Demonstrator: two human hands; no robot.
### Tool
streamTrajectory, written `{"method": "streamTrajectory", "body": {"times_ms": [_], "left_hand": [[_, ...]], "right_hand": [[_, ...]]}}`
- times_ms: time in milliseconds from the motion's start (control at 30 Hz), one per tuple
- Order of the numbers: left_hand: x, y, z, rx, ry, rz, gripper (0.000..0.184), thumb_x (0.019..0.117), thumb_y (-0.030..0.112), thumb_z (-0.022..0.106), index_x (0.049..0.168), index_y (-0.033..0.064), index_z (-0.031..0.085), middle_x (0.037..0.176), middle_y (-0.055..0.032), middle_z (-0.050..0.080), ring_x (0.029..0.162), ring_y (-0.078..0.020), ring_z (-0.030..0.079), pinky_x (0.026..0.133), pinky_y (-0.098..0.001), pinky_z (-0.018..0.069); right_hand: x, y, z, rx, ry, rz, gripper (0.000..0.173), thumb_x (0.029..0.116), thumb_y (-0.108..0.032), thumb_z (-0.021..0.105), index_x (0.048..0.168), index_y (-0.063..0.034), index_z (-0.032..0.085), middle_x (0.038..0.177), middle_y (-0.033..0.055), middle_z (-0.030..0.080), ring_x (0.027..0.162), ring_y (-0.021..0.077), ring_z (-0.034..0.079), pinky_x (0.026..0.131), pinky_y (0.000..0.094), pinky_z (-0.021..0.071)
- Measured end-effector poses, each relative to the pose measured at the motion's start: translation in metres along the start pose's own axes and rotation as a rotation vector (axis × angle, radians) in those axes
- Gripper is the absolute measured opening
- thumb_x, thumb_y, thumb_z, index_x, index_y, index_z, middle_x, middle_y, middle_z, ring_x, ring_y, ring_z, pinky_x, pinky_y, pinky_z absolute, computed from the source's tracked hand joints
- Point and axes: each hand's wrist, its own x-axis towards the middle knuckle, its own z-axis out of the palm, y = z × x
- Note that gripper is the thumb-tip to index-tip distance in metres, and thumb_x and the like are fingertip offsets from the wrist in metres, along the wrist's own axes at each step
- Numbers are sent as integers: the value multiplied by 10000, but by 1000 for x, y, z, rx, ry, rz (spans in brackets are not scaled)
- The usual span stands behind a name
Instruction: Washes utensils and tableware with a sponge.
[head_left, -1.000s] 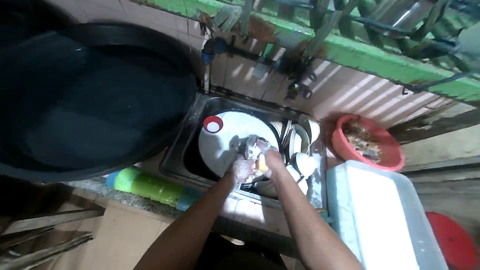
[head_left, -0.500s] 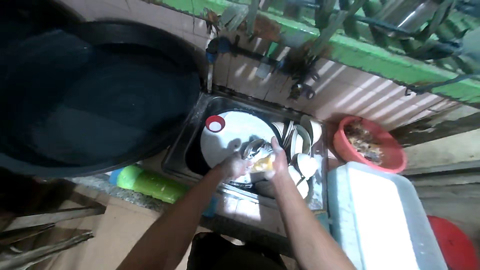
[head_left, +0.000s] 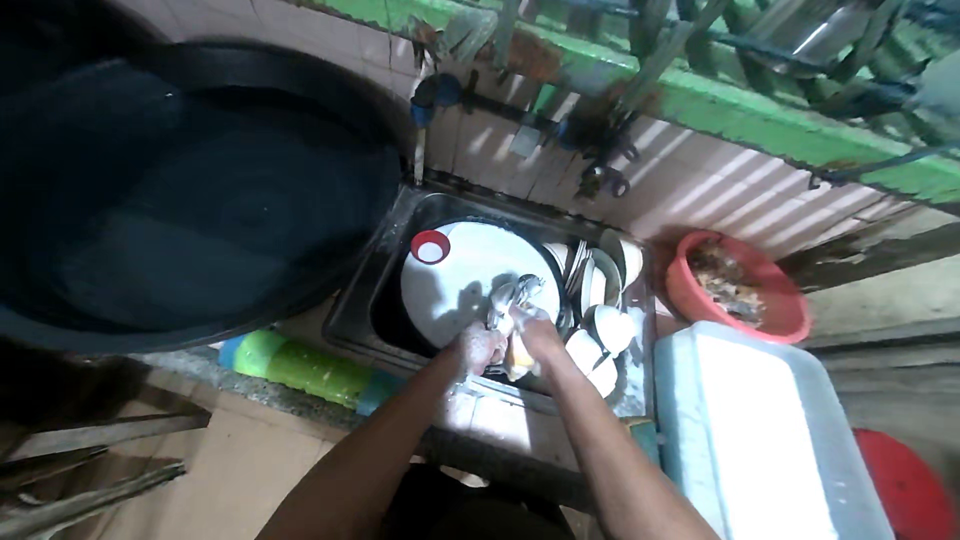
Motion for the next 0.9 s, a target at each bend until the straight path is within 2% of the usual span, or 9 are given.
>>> {"method": "streamTrajectory", "body": {"times_ms": [100,200,300,367,433,533,667,800,900], "left_hand": [[5,-1,-15,299,89,93,470,1085,362,517,1419,30,529,1240,-240,648,1085,-362,656,959,-560,517],[9,-7,-16,190,130,173,346,1108,276,456,1331,37,569,995,-184,622,773,-286,593,717,-470,520],[-2,6,-15,-101,0,134,255,1120,229,411,1187,44,574,719,-23,490,478,-100,412,439,-257,390],[-2,13,-12,-232,-70,66,309,1130,307,394,1120,53,568,641,4,432,442,-90,367,413,-240,354],[3,15,-9,-306,-120,20,335,1123,372,391,1064,76,537,589,26,390,399,-71,330,370,-215,328],[2,15,-7,-189,-97,-6,373,1104,422,434,1006,86,561,592,18,370,408,-85,313,375,-228,293],[-9,18,-6,-88,-106,-45,312,1100,388,453,1061,98,561,637,8,402,426,-87,334,386,-227,312],[1,14,-5,-219,-123,-41,373,1094,441,444,1006,96,555,597,22,373,404,-85,310,369,-231,303],[-1,16,-5,181,-30,111,414,1118,394,399,1055,39,603,737,-81,517,554,-169,484,505,-319,437]], "right_hand": [[20,-11,-17,-253,24,-33,469,1030,-430,616,1211,0,663,1081,228,674,988,350,645,890,586,515],[51,-13,-27,-370,123,-73,553,993,-527,627,1124,3,714,1087,248,701,1044,405,666,928,645,507],[59,-15,-33,-25,42,-42,778,1046,-670,329,1307,6,614,1202,226,671,1110,347,652,952,577,530],[44,-17,-23,366,-72,-59,817,989,-778,246,1354,-116,559,1092,107,690,947,224,680,798,463,590],[23,-19,-9,339,-110,-115,578,1048,-597,420,1355,-123,542,979,95,679,784,204,675,668,420,593],[16,-27,-13,59,10,-138,336,1018,-296,657,1254,-58,635,1003,123,693,849,213,672,778,440,582],[35,-24,-16,104,367,-309,385,1060,-362,538,1158,0,626,907,145,638,766,240,612,707,473,533],[7,-20,-9,21,98,-207,414,1043,-390,598,1249,-32,615,1012,153,680,889,246,666,810,486,570],[11,-16,-16,-40,99,-242,343,1046,-298,607,1254,-27,643,1070,141,697,956,226,670,884,466,558]]}}
